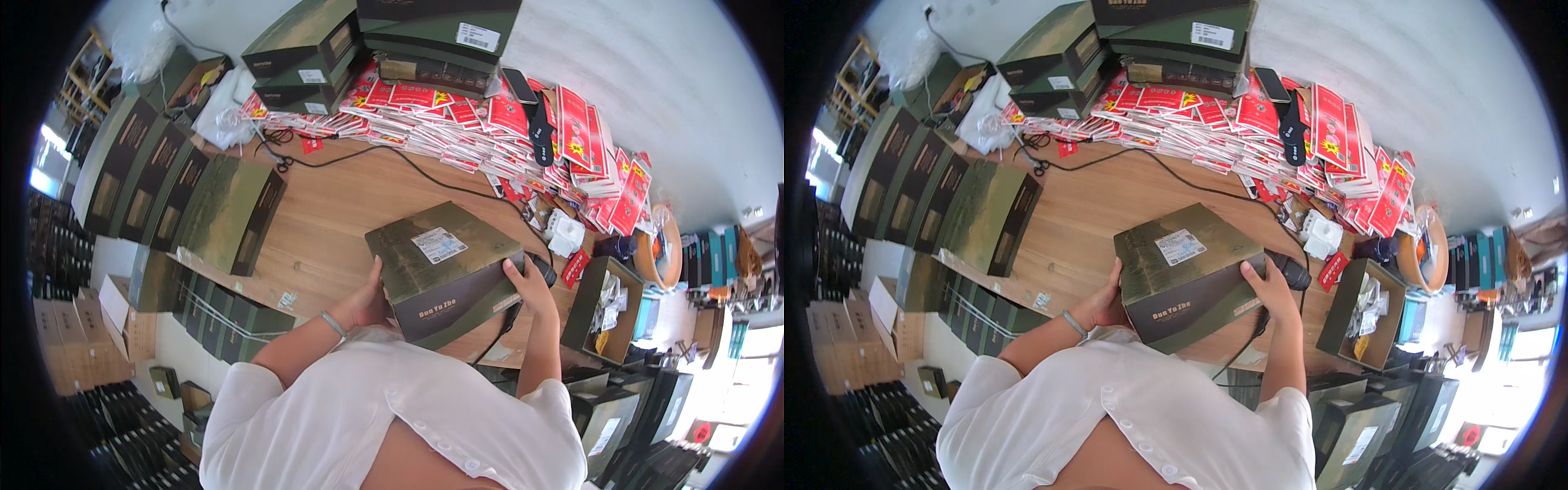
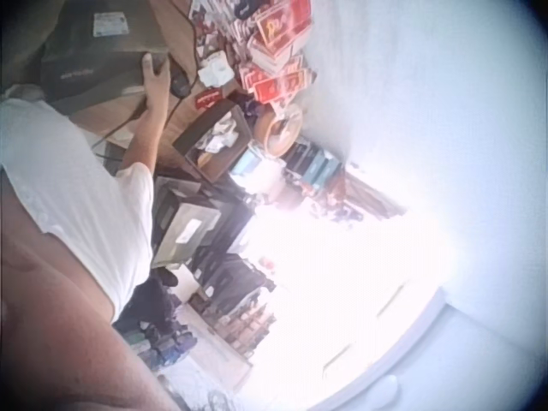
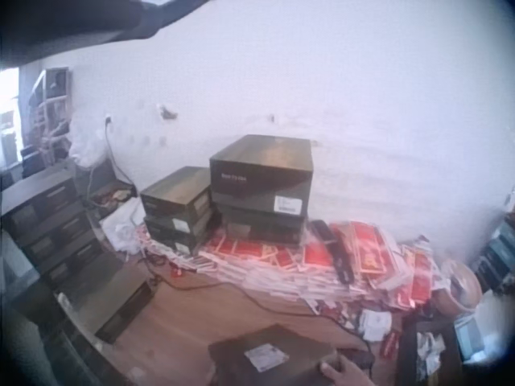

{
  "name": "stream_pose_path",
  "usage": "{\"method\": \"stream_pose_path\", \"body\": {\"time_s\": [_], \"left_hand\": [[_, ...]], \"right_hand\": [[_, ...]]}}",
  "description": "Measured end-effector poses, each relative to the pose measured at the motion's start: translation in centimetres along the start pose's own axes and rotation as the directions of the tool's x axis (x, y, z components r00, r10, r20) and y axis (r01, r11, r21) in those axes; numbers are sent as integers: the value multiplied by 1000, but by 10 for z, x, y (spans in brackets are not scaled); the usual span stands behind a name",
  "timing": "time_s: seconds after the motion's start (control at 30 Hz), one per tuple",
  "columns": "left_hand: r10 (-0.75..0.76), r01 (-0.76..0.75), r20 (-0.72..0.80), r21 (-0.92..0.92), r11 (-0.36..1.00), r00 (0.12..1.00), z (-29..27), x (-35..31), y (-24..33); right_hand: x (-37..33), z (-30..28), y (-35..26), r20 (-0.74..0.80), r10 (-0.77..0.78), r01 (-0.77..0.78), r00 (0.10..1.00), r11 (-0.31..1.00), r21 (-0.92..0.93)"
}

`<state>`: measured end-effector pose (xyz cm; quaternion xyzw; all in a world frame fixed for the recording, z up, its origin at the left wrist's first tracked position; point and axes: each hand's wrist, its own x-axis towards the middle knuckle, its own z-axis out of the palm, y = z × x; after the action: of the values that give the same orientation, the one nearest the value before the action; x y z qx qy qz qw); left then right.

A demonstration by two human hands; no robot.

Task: The person packs items into green cardboard boxes, places red packets inside, closes the boxes, and uses a heat gun to seal the labels. The person then stacks the sealed boxes on a nearby pile.

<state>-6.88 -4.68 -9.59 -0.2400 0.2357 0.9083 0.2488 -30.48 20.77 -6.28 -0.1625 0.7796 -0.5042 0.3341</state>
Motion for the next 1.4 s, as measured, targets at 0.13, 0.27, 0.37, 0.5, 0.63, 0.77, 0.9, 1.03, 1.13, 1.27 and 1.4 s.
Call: {"method": "stream_pose_path", "body": {"time_s": [0.13,0.27,0.37,0.5,0.63,0.77,0.9,1.03,1.13,1.27,1.4], "left_hand": [[156,-168,-87,-151,974,984,-1,10,-22],[265,-302,-175,-235,924,948,-26,15,-54],[257,-331,-272,-276,903,928,-8,-21,-65],[161,-435,-501,-495,753,850,-11,-81,-105],[434,-650,-485,-544,531,760,-44,-131,-177],[501,-808,-638,-516,286,585,-73,-188,-261],[361,-937,-875,-350,-13,322,-87,-309,-336],[-56,-972,-998,-8,-235,21,-132,-353,-439],[-352,-841,-890,413,-348,-291,-164,-391,-501],[-602,-626,-613,746,-227,-512,-208,-463,-575],[-740,-338,-349,925,-173,-576,-204,-579,-633]], "right_hand": [[-4,-2,8,5,-99,99,995,994,-54],[0,6,4,4,-91,91,996,986,-136],[6,30,21,-107,-422,391,900,892,-225],[-13,74,14,-370,-130,300,920,840,453],[-30,120,17,-220,-59,160,974,862,480],[-60,183,25,11,-155,142,988,929,341],[-106,299,-24,202,-246,212,948,961,177],[-171,394,-38,455,-317,279,832,949,150],[-214,442,-47,562,-358,337,746,930,145],[-238,470,-48,577,-340,359,743,929,87],[-243,480,-51,588,-342,403,733,915,31]]}}
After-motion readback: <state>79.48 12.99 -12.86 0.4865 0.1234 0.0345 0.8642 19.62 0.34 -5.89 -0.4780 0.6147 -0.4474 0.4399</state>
